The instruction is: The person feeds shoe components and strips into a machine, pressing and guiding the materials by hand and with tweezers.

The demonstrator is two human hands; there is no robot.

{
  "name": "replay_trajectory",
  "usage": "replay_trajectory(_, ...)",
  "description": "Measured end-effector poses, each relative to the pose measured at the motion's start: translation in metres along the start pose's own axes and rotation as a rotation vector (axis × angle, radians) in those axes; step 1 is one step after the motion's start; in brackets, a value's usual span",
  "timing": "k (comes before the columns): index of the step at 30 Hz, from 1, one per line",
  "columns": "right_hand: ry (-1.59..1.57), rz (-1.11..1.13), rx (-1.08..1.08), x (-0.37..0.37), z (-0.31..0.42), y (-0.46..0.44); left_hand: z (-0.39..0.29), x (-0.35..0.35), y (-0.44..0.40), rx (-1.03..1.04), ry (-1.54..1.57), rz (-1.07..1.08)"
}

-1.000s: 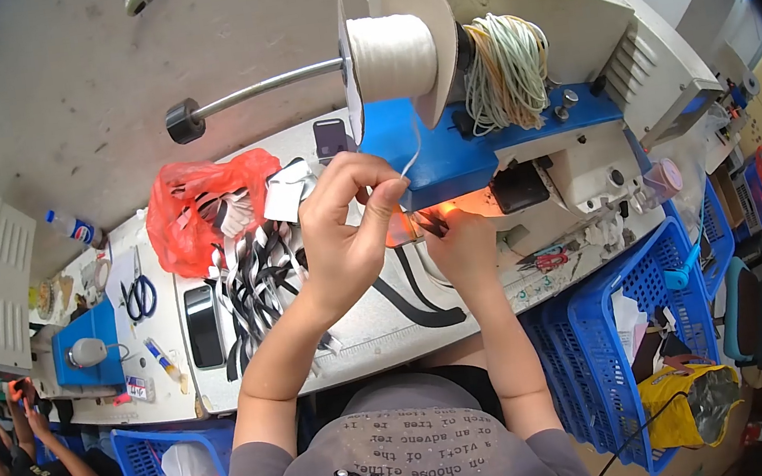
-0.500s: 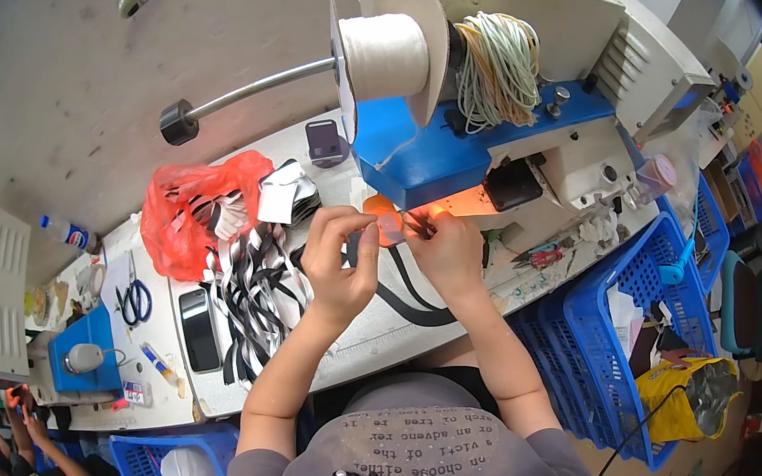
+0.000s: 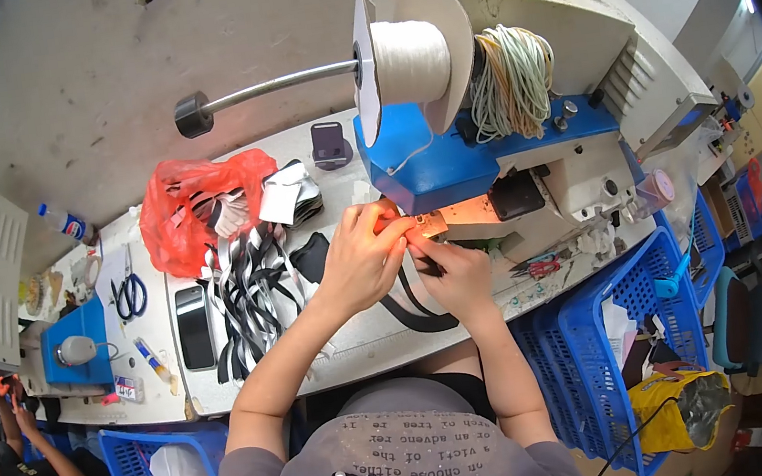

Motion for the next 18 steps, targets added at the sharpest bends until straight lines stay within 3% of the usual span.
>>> replay_trajectory(2, -0.081, 0.006, -0.053, -0.005, 0.003, 0.011, 0.001, 0.000, 0.001, 0.011, -0.038, 0.003)
replay_trajectory(7, -0.220, 0.172, 0.194, 0.016, -0.022, 0.041, 0.011, -0.007, 0.005, -0.018, -0.188, -0.090)
replay_trajectory(11, -0.051, 0.302, 0.264, 0.042, -0.037, 0.065, 0.039, -0.014, 0.021, -0.209, -0.097, -0.225)
replay_trajectory(14, 0.013, 0.420, 0.325, 0.056, -0.041, 0.081, 0.076, 0.007, 0.050, -0.355, 0.004, -0.191)
replay_trajectory(15, 0.017, 0.455, 0.361, 0.063, -0.047, 0.088, 0.087, 0.034, 0.058, -0.376, 0.010, -0.025)
replay_trajectory(18, 0.057, 0.545, 0.403, 0.078, -0.055, 0.102, 0.090, 0.081, 0.069, -0.240, -0.097, 0.111)
Point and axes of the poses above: each hand's wrist, its own y-axis away from the middle knuckle, its own x-axis out of the palm, z = x × y, the point moved 10 cm from there along -y, towards the middle knuckle, and after that the axes turned 10 degrees about -y, right-handed, at the moved point
